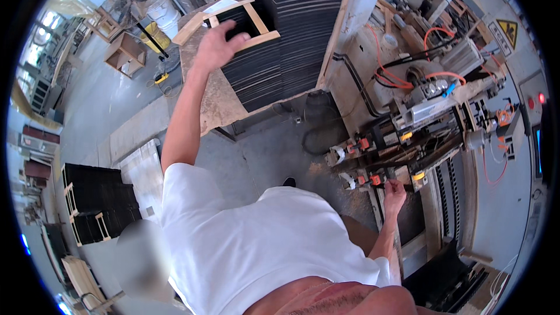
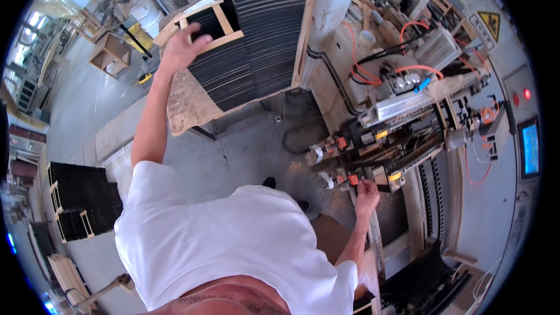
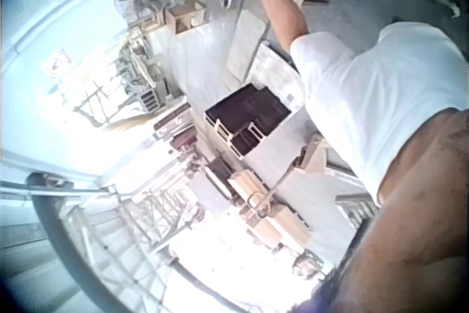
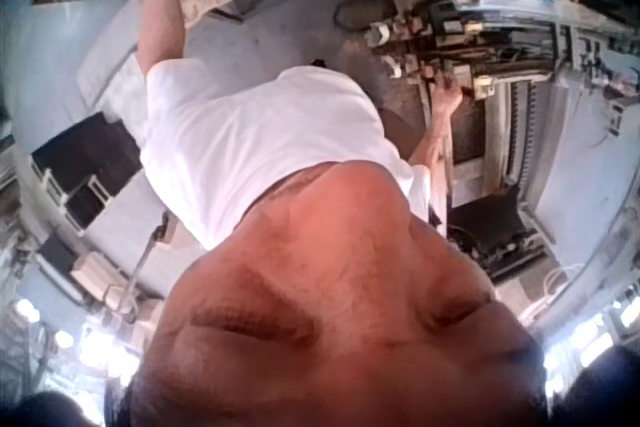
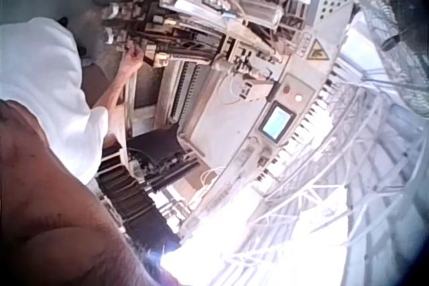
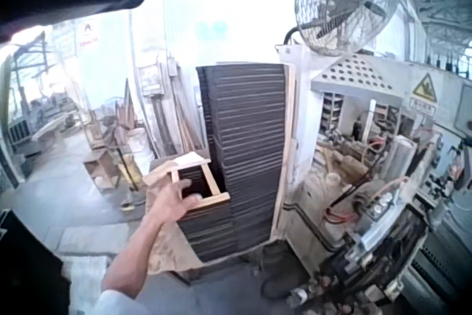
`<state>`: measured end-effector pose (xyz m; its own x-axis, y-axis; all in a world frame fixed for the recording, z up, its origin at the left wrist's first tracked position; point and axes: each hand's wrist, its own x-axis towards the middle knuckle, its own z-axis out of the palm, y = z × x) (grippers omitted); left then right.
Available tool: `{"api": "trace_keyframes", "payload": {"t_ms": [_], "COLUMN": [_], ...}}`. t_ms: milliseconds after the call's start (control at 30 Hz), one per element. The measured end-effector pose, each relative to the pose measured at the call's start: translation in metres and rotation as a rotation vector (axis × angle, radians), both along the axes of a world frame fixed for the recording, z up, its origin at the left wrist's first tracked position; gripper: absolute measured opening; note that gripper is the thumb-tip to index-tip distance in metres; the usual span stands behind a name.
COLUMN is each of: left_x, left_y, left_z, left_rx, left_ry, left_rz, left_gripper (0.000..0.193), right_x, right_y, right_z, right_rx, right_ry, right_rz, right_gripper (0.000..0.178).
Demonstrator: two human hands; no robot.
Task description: The person repeatedly picks up small wooden frames from a conveyor belt, places them into a machine jig, and removes them after processing. The frames are then placed back onto the belt. The cycle continues throughout the clip.
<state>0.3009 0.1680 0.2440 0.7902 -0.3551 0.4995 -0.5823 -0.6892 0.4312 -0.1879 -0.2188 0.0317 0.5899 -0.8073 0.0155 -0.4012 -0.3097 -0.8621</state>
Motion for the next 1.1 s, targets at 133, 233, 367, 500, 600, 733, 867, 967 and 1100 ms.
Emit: {"api": "trace_keyframes", "payload": {"t_ms": [133, 233, 367, 500, 600, 733, 867, 967, 1100], "left_x": [-0.019, -0.014, -0.003, 0.01, 0.02, 0.042, -0.02, -0.053, -0.177], "left_y": [-0.018, -0.027, -0.024, -0.025, -0.03, -0.021, -0.057, -0.072, -0.152], "left_z": [-0.001, -0.001, -0.01, -0.015, -0.02, -0.03, -0.017, -0.032, -0.085], "left_rx": [0.295, 0.259, 0.245, 0.267, 0.332, 0.425, 0.24, -0.192, -0.389], "left_ry": [0.1, 0.187, 0.147, 0.18, 0.123, 0.122, -0.128, -0.298, -0.167], "left_rz": [-0.103, -0.078, -0.123, -0.14, -0.171, -0.164, -0.094, 0.023, -0.418], "left_gripper": [0.051, 0.045, 0.041, 0.043, 0.043, 0.057, 0.064, 0.047, 0.029], "right_x": [-0.009, -0.029, -0.065, -0.112, -0.154, -0.205, -0.272, -0.343, -0.43], "right_y": [0.01, 0.011, 0.02, 0.024, 0.023, 0.029, 0.037, 0.037, 0.073], "right_z": [-0.013, -0.034, -0.042, -0.051, -0.06, -0.038, -0.004, 0.019, 0.053], "right_rx": [0.025, 0.03, 0.026, -0.012, 0.067, 0.039, -0.161, -0.451, -0.654], "right_ry": [0.056, 0.029, 0.064, 0.072, 0.004, 0.118, 0.096, 0.154, 0.469], "right_rz": [0.006, -0.002, -0.058, -0.094, -0.198, -0.276, -0.508, -0.677, -0.936], "right_gripper": [0.015, 0.013, 0.013, 0.01, 0.01, 0.014, 0.017, 0.019, 0.024]}}
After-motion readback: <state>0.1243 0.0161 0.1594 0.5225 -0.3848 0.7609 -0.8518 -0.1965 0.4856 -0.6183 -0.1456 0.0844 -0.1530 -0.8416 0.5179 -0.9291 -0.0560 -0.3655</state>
